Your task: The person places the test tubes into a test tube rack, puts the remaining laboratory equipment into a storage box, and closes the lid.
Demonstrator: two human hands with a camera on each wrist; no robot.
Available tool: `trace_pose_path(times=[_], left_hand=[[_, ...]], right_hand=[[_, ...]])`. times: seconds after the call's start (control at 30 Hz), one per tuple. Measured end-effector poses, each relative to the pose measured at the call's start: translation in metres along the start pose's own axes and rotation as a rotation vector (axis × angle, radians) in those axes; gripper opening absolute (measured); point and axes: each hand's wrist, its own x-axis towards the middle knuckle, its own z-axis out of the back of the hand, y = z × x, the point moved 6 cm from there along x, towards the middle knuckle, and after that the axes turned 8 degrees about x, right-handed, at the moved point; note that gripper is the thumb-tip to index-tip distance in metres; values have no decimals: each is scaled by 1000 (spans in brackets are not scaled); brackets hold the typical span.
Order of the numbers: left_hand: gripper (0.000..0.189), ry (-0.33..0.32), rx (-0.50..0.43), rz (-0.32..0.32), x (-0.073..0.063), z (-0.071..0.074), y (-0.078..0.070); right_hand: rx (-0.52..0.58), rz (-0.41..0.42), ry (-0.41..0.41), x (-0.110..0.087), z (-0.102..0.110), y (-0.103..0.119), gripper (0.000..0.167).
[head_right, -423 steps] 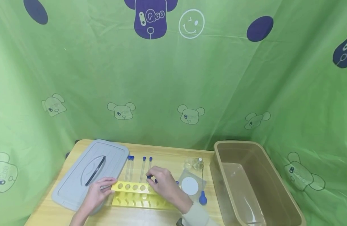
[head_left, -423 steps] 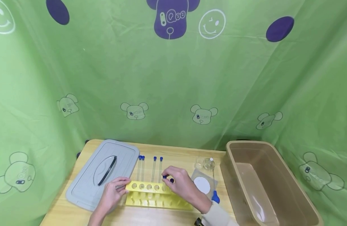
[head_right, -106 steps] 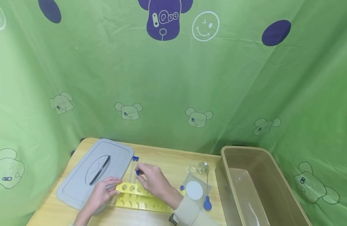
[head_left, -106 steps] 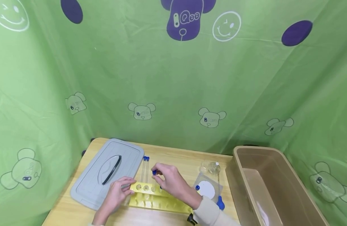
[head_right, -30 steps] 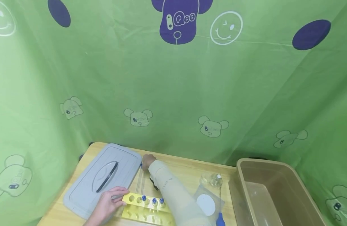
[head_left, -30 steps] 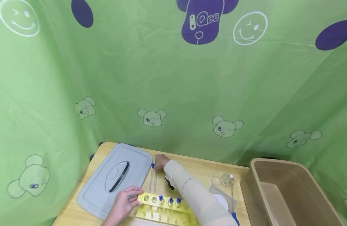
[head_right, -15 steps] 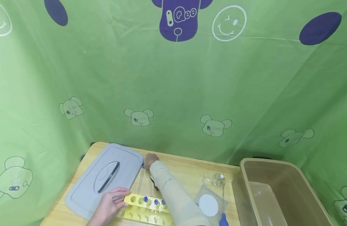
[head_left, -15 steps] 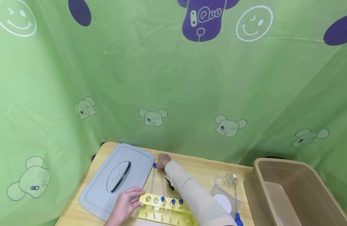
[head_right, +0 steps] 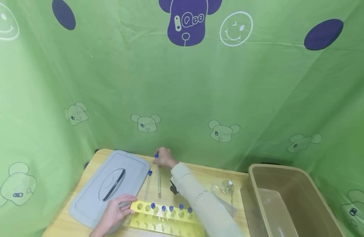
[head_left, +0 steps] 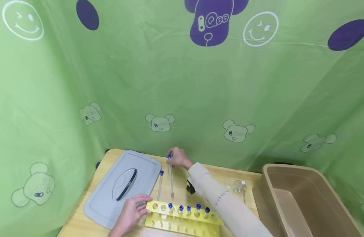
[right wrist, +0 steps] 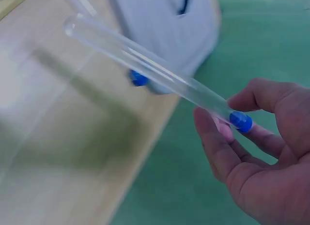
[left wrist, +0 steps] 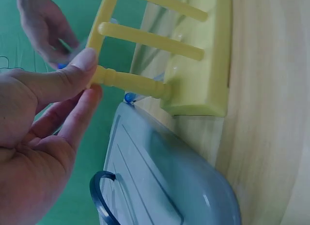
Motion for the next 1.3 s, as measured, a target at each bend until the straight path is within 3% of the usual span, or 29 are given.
trace_pose_path(times=[0.23,0.4,0.57,0.77,0.97,1.3], left_hand=[[40,-24,36,16,1,4,1],[40,-35,33,9,0,5,-1],[39,-39,32,-4,-2,2,-1],[40,-63,26,-36,-4,0,-2],[40,-67,29,-49,-4,-1,-4],[41,-38,27,-24,-3,-1,-5]], right_hand=[[-15,257,-51,-33,26,49,33],[-23,439,-120,-74,32,75,32],[37,608,-133,-122,26,95,29],[41,754,-106,-164,6,100,29],[-24,827,-95,-180,-11,88,28],[-194,832,-74,-187,-32,67,23]])
